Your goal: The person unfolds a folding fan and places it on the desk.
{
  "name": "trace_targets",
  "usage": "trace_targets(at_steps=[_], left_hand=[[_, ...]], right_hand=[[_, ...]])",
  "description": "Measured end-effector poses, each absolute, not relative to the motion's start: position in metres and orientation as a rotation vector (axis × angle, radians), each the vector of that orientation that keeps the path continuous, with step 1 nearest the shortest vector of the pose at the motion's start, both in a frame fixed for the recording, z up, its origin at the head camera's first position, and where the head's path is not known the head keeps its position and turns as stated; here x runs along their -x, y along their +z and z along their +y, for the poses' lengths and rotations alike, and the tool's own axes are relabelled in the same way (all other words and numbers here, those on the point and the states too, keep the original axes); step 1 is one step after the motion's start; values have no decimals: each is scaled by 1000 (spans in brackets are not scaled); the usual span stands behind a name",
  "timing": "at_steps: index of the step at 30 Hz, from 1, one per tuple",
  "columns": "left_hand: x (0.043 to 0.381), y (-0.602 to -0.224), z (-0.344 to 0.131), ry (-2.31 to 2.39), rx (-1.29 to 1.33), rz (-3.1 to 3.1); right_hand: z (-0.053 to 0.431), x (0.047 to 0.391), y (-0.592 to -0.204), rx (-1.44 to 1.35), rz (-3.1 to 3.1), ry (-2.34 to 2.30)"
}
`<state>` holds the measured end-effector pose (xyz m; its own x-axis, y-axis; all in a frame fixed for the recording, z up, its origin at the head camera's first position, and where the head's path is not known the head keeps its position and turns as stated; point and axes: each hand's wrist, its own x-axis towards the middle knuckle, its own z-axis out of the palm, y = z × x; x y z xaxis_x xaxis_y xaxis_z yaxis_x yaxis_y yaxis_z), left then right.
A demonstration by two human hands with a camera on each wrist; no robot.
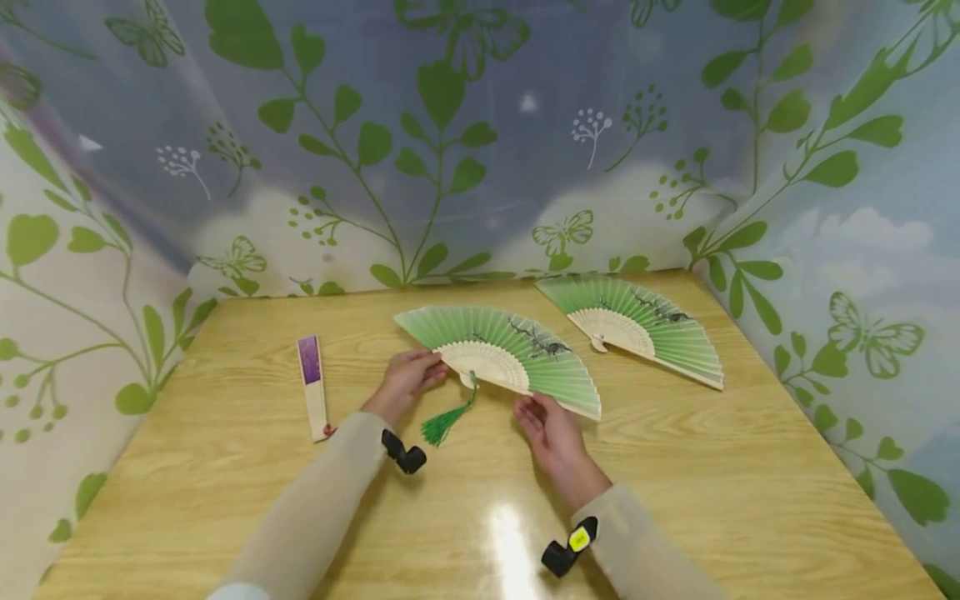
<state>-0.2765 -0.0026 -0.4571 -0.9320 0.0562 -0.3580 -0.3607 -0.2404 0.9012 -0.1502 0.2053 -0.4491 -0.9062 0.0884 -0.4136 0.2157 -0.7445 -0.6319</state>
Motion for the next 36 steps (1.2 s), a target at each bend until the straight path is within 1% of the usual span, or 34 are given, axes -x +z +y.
trace_targets(at_steps=[9, 22, 28, 36], left_hand=[[285, -456, 10, 2203, 349, 1748], [293, -440, 18, 2100, 303, 1645], [294, -442, 22, 2085, 237, 1611], [295, -442, 28, 2081, 250, 1594]], right_hand=[[208, 150, -452, -693, 1094, -2807], [206, 154, -452, -706, 1073, -2872], [206, 153, -453, -729, 1050, -2877], [207, 152, -448, -742, 1003, -2886]])
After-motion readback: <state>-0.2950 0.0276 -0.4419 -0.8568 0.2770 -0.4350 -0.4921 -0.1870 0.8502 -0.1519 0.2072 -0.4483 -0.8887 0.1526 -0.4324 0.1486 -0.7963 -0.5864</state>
